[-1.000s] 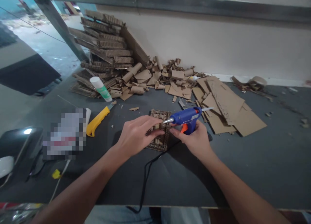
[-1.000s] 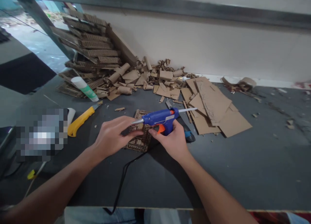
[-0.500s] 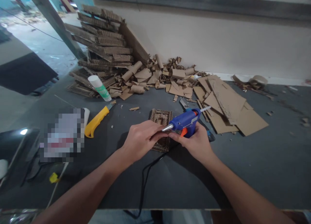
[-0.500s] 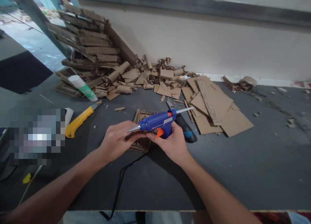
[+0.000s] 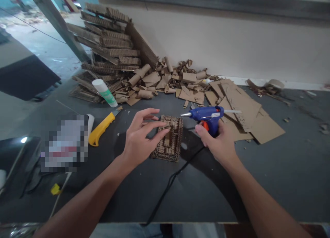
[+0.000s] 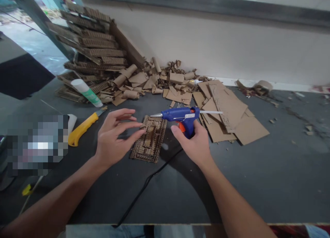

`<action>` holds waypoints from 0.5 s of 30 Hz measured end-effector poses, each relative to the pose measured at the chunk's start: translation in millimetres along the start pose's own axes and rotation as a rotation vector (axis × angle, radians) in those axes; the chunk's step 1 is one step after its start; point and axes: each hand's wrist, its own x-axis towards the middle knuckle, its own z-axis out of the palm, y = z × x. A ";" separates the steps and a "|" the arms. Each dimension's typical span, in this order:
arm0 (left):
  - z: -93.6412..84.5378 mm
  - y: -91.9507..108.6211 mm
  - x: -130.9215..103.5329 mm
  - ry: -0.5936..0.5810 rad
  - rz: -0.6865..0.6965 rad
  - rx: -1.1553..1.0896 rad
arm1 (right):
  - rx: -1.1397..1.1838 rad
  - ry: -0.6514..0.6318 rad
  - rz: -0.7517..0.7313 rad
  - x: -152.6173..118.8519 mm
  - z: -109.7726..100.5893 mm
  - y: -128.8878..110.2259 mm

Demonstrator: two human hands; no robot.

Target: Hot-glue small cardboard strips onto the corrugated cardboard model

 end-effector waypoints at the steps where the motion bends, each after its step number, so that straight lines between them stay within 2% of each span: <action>1: 0.3 -0.6 -0.1 0.006 0.001 0.002 | -0.035 0.007 0.015 0.1 -0.2 -0.5; 7: 1.3 -0.3 -0.3 0.013 0.001 -0.017 | -0.233 0.006 -0.026 1.0 0.1 -4.3; 15: 1.6 -3.7 -1.6 -0.042 -0.136 -0.160 | -0.296 -0.011 -0.088 3.8 -1.5 -4.4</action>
